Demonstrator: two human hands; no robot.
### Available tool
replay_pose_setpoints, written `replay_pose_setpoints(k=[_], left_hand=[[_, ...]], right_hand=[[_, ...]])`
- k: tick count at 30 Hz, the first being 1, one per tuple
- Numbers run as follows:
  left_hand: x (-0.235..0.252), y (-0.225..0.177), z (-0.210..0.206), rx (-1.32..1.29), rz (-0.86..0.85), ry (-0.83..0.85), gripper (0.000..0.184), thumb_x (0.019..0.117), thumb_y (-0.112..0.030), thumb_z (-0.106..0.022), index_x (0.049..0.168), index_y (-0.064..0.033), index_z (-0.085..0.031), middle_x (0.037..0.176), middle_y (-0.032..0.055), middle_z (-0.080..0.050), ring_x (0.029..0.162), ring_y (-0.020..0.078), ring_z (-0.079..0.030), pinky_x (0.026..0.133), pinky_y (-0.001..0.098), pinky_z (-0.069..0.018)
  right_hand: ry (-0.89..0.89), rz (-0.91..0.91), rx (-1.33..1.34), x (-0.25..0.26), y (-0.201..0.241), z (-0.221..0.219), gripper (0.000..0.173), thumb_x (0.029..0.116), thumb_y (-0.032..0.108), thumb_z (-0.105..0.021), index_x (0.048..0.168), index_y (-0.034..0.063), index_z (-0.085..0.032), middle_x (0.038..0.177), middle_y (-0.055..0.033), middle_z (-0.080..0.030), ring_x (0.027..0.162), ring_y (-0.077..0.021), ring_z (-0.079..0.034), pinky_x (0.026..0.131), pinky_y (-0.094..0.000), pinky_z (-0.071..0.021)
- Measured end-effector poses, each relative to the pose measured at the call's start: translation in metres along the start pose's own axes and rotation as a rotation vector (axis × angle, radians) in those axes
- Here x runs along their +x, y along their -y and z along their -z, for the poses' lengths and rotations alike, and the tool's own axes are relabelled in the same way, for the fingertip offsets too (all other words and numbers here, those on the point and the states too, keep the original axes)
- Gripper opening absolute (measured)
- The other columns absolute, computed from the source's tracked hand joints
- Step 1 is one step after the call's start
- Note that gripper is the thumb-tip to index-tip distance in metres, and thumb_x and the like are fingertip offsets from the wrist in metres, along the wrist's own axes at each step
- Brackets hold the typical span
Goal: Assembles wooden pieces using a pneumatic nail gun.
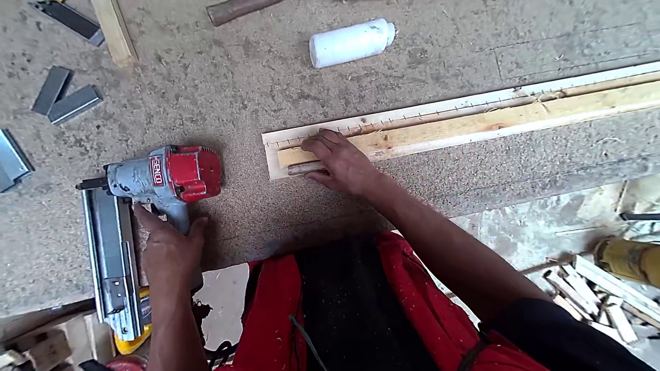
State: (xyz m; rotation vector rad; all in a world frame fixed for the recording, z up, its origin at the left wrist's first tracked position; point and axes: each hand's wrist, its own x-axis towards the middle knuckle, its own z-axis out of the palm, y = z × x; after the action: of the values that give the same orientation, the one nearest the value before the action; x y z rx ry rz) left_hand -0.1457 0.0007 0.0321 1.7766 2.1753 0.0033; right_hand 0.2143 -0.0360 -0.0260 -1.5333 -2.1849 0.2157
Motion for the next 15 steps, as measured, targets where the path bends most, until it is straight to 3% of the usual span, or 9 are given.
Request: replay_pose_setpoints(k=[4, 5, 7, 9, 11, 13, 15], left_hand=[[0.009, 0.014, -0.003, -0.075, -0.034, -0.011, 0.115, 0.0850, -0.036, -0.084, 0.163, -0.0102, -0.005, 0.112, 0.0375, -0.063, 0.100, 0.0582, -0.064, 0.084, 0.0779, -0.0468], [0.008, 0.019, 0.003, -0.097, -0.060, 0.006, 0.111, 0.0839, -0.035, -0.085, 0.163, -0.0112, -0.011, 0.112, 0.0356, -0.064, 0.097, 0.0564, -0.065, 0.082, 0.0778, -0.0475], [0.003, 0.029, 0.028, -0.146, -0.127, 0.083, 0.094, 0.0841, -0.038, -0.082, 0.158, -0.0142, -0.030, 0.102, 0.0263, -0.067, 0.078, 0.0460, -0.067, 0.068, 0.0720, -0.0533], [-0.011, 0.036, 0.062, -0.238, -0.212, 0.167, 0.066, 0.0868, -0.047, -0.073, 0.140, -0.0150, -0.051, 0.082, 0.0129, -0.066, 0.057, 0.0304, -0.066, 0.051, 0.0553, -0.0575], [-0.025, 0.041, 0.092, -0.504, -0.281, 0.283, 0.037, 0.0979, -0.044, -0.061, 0.116, -0.0122, -0.060, 0.066, 0.0071, -0.062, 0.048, 0.0240, -0.062, 0.045, 0.0430, -0.0577], [-0.040, 0.026, 0.109, -0.801, -0.240, 0.403, 0.037, 0.1055, -0.047, -0.045, 0.102, -0.0132, -0.060, 0.061, 0.0040, -0.057, 0.046, 0.0217, -0.060, 0.045, 0.0378, -0.0573], [-0.052, -0.001, 0.115, -1.004, -0.188, 0.524, 0.050, 0.1028, -0.060, -0.043, 0.104, -0.0139, -0.063, 0.061, 0.0046, -0.058, 0.045, 0.0218, -0.060, 0.045, 0.0377, -0.0573]], right_hand=[[-0.019, 0.010, 0.002, -0.001, -0.001, -0.001, 0.047, 0.0904, 0.038, -0.076, 0.122, 0.0064, -0.063, 0.124, -0.0108, -0.069, 0.128, -0.0297, -0.060, 0.120, -0.0442, -0.0382], [-0.016, 0.010, 0.006, -0.001, -0.001, -0.001, 0.046, 0.0906, 0.038, -0.076, 0.122, 0.0066, -0.063, 0.124, -0.0107, -0.069, 0.128, -0.0296, -0.060, 0.120, -0.0441, -0.0375], [-0.008, 0.009, 0.017, -0.001, -0.002, -0.001, 0.044, 0.0908, 0.038, -0.076, 0.120, 0.0070, -0.063, 0.124, -0.0110, -0.069, 0.128, -0.0297, -0.060, 0.122, -0.0441, -0.0361], [-0.001, 0.004, 0.026, -0.001, -0.003, 0.000, 0.043, 0.0915, 0.038, -0.075, 0.118, 0.0073, -0.063, 0.123, -0.0110, -0.069, 0.128, -0.0296, -0.060, 0.122, -0.0440, -0.0355], [0.003, 0.004, 0.044, -0.001, -0.004, 0.001, 0.042, 0.0916, 0.037, -0.075, 0.118, 0.0068, -0.063, 0.123, -0.0110, -0.069, 0.128, -0.0291, -0.061, 0.123, -0.0437, -0.0347], [0.009, 0.008, 0.054, 0.000, -0.004, 0.001, 0.041, 0.0914, 0.035, -0.075, 0.118, 0.0065, -0.063, 0.124, -0.0110, -0.069, 0.128, -0.0287, -0.061, 0.123, -0.0434, -0.0339], [0.011, 0.011, 0.064, -0.001, -0.004, 0.001, 0.041, 0.0912, 0.035, -0.076, 0.117, 0.0067, -0.063, 0.124, -0.0108, -0.069, 0.127, -0.0285, -0.061, 0.124, -0.0435, -0.0333]])
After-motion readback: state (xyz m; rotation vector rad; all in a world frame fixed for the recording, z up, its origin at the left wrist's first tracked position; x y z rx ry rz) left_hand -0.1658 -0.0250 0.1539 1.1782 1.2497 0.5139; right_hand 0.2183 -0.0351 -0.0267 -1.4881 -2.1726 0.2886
